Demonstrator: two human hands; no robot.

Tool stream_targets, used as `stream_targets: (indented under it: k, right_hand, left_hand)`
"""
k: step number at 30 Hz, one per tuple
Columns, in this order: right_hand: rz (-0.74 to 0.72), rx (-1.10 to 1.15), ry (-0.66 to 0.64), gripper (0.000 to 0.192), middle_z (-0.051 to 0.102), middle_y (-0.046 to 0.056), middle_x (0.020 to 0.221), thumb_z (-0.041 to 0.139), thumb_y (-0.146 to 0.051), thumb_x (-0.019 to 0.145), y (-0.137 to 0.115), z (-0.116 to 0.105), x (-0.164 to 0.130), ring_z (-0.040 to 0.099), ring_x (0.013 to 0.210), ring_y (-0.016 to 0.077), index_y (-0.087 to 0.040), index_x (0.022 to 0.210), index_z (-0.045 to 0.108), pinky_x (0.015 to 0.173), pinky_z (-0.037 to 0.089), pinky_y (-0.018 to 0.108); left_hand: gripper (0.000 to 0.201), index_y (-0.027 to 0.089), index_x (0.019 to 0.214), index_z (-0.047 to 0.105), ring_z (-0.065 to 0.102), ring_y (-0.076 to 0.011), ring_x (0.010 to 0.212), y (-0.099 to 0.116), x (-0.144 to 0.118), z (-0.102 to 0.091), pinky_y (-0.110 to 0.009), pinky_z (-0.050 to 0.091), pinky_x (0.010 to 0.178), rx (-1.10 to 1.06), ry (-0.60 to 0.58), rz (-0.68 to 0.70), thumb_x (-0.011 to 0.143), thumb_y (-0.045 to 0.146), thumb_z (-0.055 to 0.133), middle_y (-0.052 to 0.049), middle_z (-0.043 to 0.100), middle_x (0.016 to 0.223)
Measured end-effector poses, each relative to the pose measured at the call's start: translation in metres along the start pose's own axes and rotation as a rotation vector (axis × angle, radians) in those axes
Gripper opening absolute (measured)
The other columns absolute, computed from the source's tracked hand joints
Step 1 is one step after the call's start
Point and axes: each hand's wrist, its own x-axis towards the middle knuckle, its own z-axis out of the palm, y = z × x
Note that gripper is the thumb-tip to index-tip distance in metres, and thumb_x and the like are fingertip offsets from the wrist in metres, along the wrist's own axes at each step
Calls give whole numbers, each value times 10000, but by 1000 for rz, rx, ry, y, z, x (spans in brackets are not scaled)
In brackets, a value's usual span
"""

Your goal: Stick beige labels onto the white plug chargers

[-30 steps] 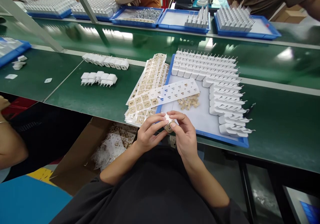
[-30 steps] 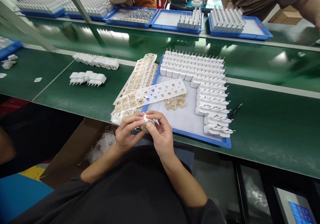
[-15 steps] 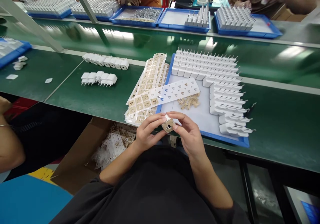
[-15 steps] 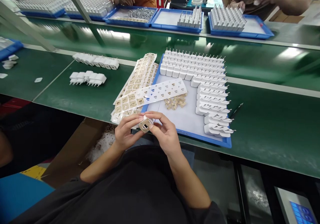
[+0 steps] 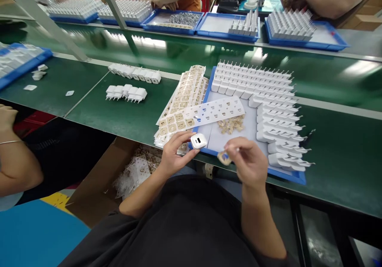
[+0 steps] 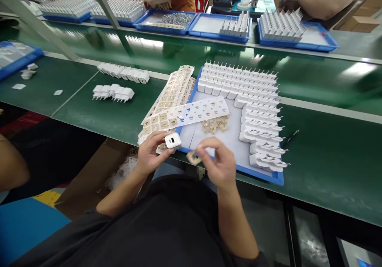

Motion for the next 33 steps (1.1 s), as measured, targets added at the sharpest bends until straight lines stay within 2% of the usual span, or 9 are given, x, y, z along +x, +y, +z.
stream_targets:
  k: [2, 7, 13, 17, 20, 24, 27, 30, 33]
  right_hand:
    - [107, -286, 156, 109, 728, 51, 928, 629, -276, 948, 22, -11, 7, 691, 859, 216, -237, 1022, 698, 804, 570, 382]
    - [50, -764, 141, 297, 690, 157, 1204, 532, -348, 961, 71, -24, 21, 651, 1131, 313, -188, 1116, 729, 984, 531, 499]
    - [-3, -736, 91, 280, 675, 153, 1196, 542, -350, 949, 83, -23, 16, 646, 1130, 308, -191, 1084, 729, 1005, 530, 501]
    - [-13, -721, 65, 253, 696, 143, 1151, 537, -331, 951, 83, -24, 14, 649, 1104, 313, -203, 1064, 724, 993, 531, 520]
    - [-17, -710, 45, 242, 706, 132, 1133, 533, -320, 955, 84, -23, 14, 648, 1096, 307, -212, 1062, 721, 989, 530, 524]
    - [-37, -716, 37, 239, 712, 132, 1111, 526, -309, 962, 84, -22, 14, 650, 1073, 304, -202, 1050, 721, 966, 536, 519]
    - [-63, -734, 27, 230, 716, 130, 1110, 523, -286, 971, 81, -22, 15, 650, 1069, 300, -201, 1051, 720, 947, 540, 502]
    - [-113, -734, 18, 210, 724, 121, 1086, 531, -255, 974, 75, -17, 17, 654, 1036, 292, -197, 1052, 717, 924, 541, 488]
    - [-171, -649, -22, 184, 733, 107, 1051, 546, -228, 971, 66, -1, 20, 662, 1007, 279, -198, 1047, 710, 922, 538, 479]
  left_hand:
    - [416, 227, 1271, 657, 685, -218, 1069, -1, 4, -6, -325, 615, 901, 74, 17, 13, 865, 257, 743, -99, 697, 1209]
    - [403, 195, 1278, 619, 687, -206, 1014, -26, 30, -31, -323, 572, 880, 409, 150, 25, 885, 271, 666, -89, 717, 1165]
    - [336, 163, 1206, 645, 626, -305, 1123, -104, 94, -87, -419, 436, 970, 910, 85, -193, 917, 331, 610, -142, 691, 1201]
    - [322, 102, 1113, 650, 521, -317, 1157, -145, 125, -117, -470, 376, 1047, 940, 75, -249, 926, 363, 626, -153, 676, 1103]
    - [347, 85, 1035, 650, 472, -311, 1160, -157, 137, -129, -522, 339, 1096, 923, 89, -249, 924, 414, 651, -143, 653, 1061]
    - [432, 98, 1159, 635, 473, -308, 1191, -141, 136, -119, -504, 363, 1101, 884, 78, -192, 953, 476, 603, -146, 620, 1186]
    - [480, 156, 1189, 658, 548, -316, 1163, -109, 125, -92, -476, 441, 1030, 802, -165, -183, 955, 561, 552, -139, 640, 1205]
    - [691, 180, 1313, 612, 537, -370, 1251, -78, 109, -65, -505, 458, 1025, 727, -451, -269, 867, 706, 581, -168, 578, 1359]
    - [850, 190, 1467, 486, 426, -414, 1394, -59, 95, -50, -542, 413, 1090, 700, -583, -317, 813, 709, 649, -193, 442, 1531]
